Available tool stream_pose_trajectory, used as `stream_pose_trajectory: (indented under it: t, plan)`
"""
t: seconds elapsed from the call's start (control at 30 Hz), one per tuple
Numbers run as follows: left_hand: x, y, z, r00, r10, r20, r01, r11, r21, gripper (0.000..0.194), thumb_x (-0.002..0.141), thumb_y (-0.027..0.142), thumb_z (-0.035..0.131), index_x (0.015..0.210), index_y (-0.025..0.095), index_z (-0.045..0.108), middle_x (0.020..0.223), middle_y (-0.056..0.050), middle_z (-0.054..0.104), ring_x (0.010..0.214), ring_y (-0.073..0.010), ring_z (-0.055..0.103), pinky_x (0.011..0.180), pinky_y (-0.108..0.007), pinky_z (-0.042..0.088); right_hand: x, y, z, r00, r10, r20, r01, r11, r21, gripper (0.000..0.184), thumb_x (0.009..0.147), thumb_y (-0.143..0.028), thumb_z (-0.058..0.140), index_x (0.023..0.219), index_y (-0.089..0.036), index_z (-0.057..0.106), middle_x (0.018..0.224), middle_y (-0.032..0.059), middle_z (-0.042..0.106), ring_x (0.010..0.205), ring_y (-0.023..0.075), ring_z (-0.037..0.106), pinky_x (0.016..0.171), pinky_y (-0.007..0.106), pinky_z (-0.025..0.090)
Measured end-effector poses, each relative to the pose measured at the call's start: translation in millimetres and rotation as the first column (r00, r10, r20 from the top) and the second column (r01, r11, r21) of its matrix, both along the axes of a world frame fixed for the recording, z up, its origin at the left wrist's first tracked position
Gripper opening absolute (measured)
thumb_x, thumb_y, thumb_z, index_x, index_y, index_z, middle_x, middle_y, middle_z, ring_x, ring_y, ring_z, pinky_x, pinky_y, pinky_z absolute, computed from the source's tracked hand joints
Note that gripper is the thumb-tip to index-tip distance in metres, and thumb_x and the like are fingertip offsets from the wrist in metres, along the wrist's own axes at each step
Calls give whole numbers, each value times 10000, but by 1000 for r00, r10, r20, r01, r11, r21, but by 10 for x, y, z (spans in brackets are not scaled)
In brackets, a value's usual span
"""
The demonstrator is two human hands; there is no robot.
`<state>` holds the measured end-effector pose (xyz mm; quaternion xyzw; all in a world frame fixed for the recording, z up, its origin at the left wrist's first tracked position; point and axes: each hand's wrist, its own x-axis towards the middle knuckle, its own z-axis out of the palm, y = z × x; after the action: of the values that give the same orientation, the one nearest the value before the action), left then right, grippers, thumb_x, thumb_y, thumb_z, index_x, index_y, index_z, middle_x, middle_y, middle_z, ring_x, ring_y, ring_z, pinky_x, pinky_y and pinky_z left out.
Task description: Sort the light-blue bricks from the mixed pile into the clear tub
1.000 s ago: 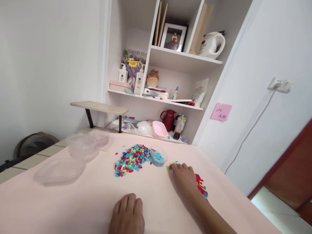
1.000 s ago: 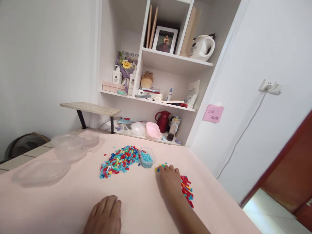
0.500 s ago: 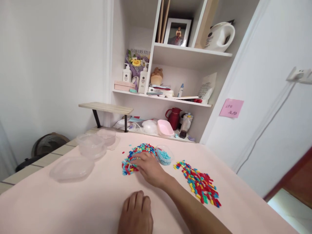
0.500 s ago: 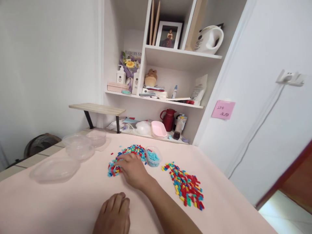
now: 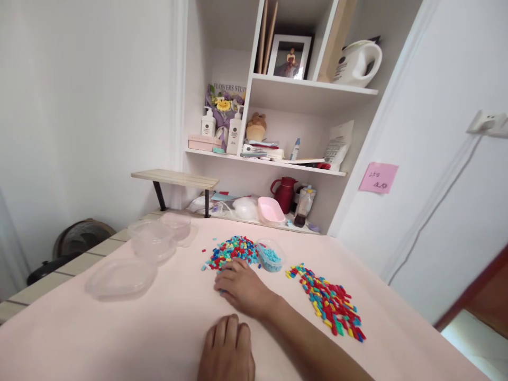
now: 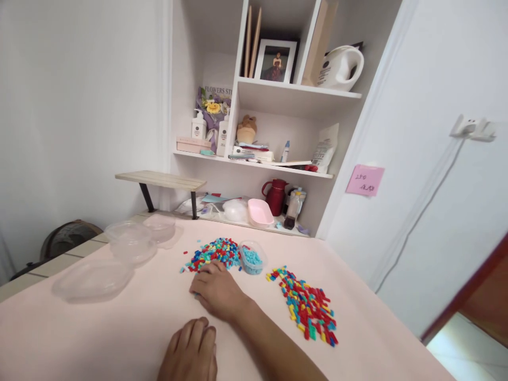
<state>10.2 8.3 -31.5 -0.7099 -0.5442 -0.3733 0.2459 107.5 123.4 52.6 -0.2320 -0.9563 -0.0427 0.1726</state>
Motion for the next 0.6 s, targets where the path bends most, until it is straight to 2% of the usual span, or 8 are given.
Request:
stream_pose_trajectory:
  t: [0.1, 0.2, 0.3, 0.4, 0.5, 0.6]
  plan:
    - [-10, -9, 12, 1000, -3, -6, 3, 1000, 13, 250, 732, 122, 599, 949, 246, 606, 957, -12, 670, 920, -204, 582, 831, -354, 407, 317, -79, -28, 999, -13, -52, 13, 1000, -6, 212, 943, -203, 551, 1065, -293, 700, 1275, 5, 676, 1304, 216, 462, 1129, 443, 272]
    - [-26, -14, 7, 1000, -17, 0, 17, 1000, 2, 256, 747, 120, 590, 968, 247, 608, 966, -13, 673, 925, -203, 583, 846, -354, 404, 567, -111, -106, 979, -101, -176, 95, 994, -45, 272, 860, -170, 611, 1066, -312, 719, 1363, 17, 614, 1309, 244, 469, 1100, 465, 327]
    - [-44, -20, 10, 1000, -20, 3, 21, 1000, -19, 244, 768, 122, 588, 976, 248, 608, 982, -8, 676, 932, -199, 583, 843, -350, 402, 701, -88, -174, 907, -175, -384, 126, 981, -148, 310, 842, -101, 552, 1013, -278, 741, 1243, 51, 663, 1139, 217, 593, 1014, 406, 435]
    - [-56, -34, 35, 1000, -16, -21, 15, 999, -36, 249, 782, 98, 568, 978, 247, 607, 989, -8, 672, 950, -199, 580, 843, -346, 401, 725, -57, -193, 794, -238, -559, 108, 961, -255, 346, 868, -64, 475, 991, -247, 743, 1059, 61, 695, 966, 182, 650, 899, 328, 504]
    - [-54, -55, 65, 999, -13, -47, 11, 999, -42, 273, 794, 66, 525, 989, 239, 605, 1003, -19, 665, 964, -205, 575, 853, -358, 402, 689, -60, -202, 743, -321, -587, 176, 940, -291, 341, 903, -94, 481, 1061, -257, 735, 1000, 56, 678, 908, 181, 653, 861, 315, 515]
    - [-42, -70, 81, 998, -14, -54, 12, 999, -34, 279, 816, 55, 491, 1001, 233, 601, 1009, -29, 658, 971, -208, 569, 860, -366, 403, 640, -89, -234, 810, -328, -487, 229, 940, -253, 397, 896, -81, 494, 1169, -274, 709, 1089, 70, 641, 909, 183, 643, 857, 317, 514]
